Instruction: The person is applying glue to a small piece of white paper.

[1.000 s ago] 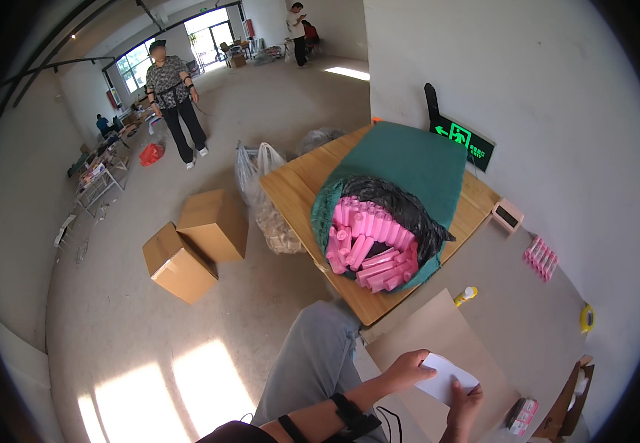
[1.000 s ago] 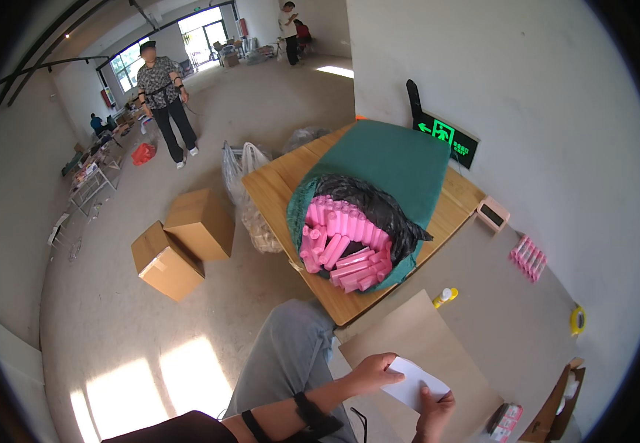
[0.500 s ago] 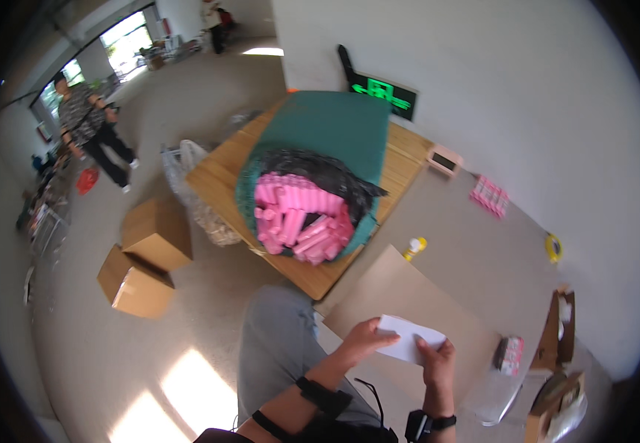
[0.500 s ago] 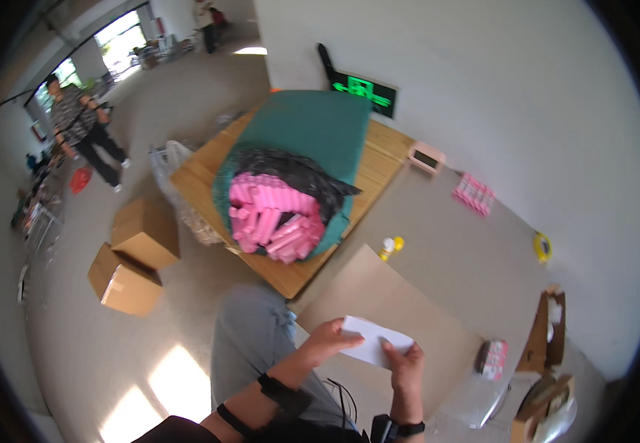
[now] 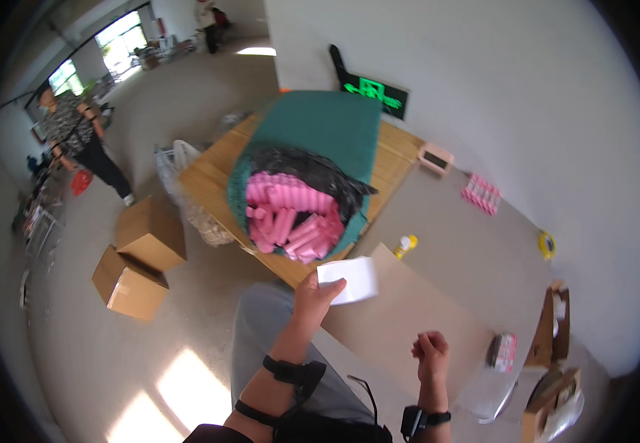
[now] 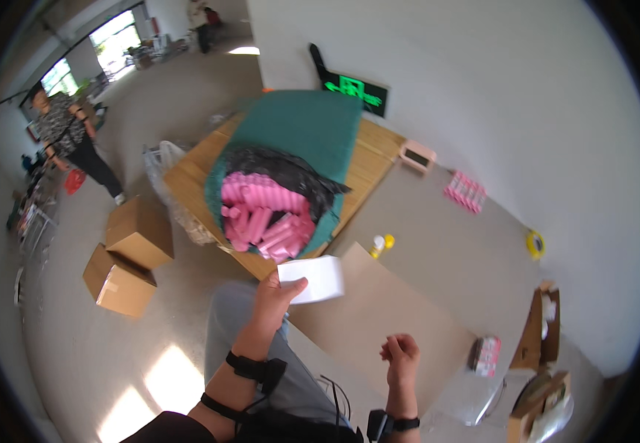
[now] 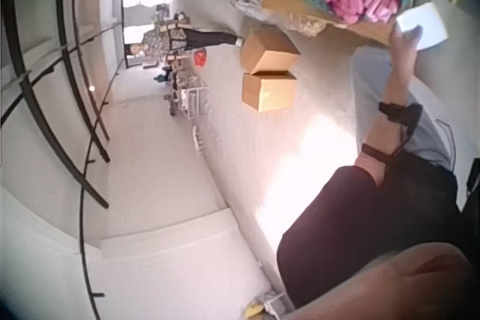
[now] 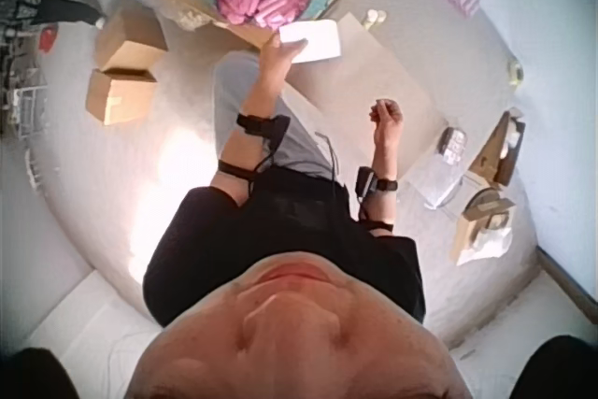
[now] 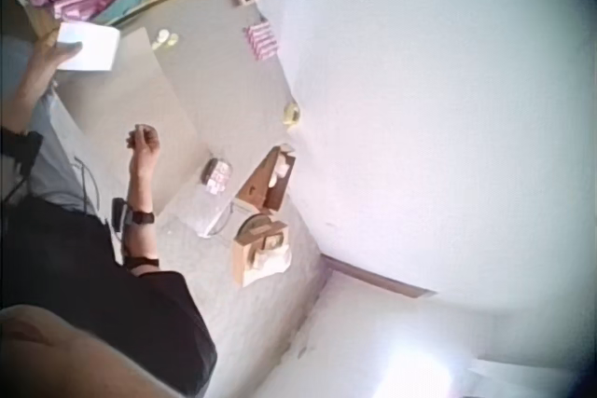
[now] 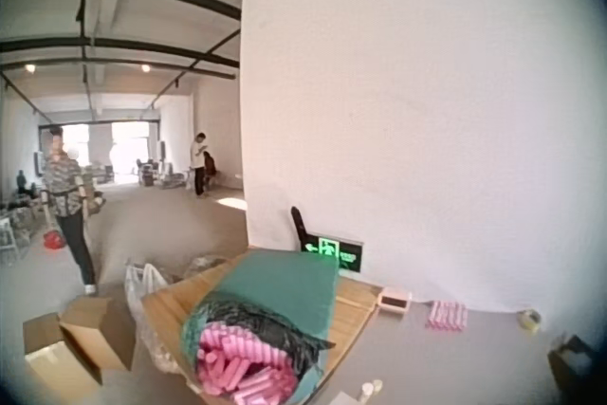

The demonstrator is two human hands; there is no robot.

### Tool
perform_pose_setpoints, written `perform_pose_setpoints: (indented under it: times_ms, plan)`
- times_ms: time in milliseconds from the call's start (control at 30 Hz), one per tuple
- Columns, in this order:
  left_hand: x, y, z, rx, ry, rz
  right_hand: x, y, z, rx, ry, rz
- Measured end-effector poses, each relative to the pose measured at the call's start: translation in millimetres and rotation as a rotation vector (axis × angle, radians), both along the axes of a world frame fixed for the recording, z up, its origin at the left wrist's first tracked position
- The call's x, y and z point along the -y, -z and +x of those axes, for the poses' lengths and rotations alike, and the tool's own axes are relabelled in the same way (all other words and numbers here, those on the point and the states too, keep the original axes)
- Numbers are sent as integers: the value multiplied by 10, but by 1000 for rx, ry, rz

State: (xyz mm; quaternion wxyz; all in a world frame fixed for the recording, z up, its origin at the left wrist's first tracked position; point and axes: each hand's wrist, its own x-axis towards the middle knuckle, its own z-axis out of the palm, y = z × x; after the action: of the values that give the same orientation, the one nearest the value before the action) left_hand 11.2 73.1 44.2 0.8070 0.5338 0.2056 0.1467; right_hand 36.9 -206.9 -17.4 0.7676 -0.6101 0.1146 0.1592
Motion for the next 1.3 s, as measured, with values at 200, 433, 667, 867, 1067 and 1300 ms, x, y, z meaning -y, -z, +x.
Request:
perform_pose_setpoints:
  times_ms: [200,433,667,867,1067,1300]
  plan:
    - [-671,-14,-11,23,-478,245,27,117,26,-50,46,19]
    - [-3019,-1912,149,502,-1086,328,196,171,86,-29,68,37]
    - [-3672,-2640,-74,459,-1287,599,245,258,19,-107,48,-4]
    - [-3506,-2629,-290,453,-1346,636,134,264,110,-98,-31,10]
    - [-1349,-1391,26,316,-255,358,-267,-211,111,79,-289,99]
    - [244,-290,-456,-154,325,424,-703,-593,67,-80,-405,473]
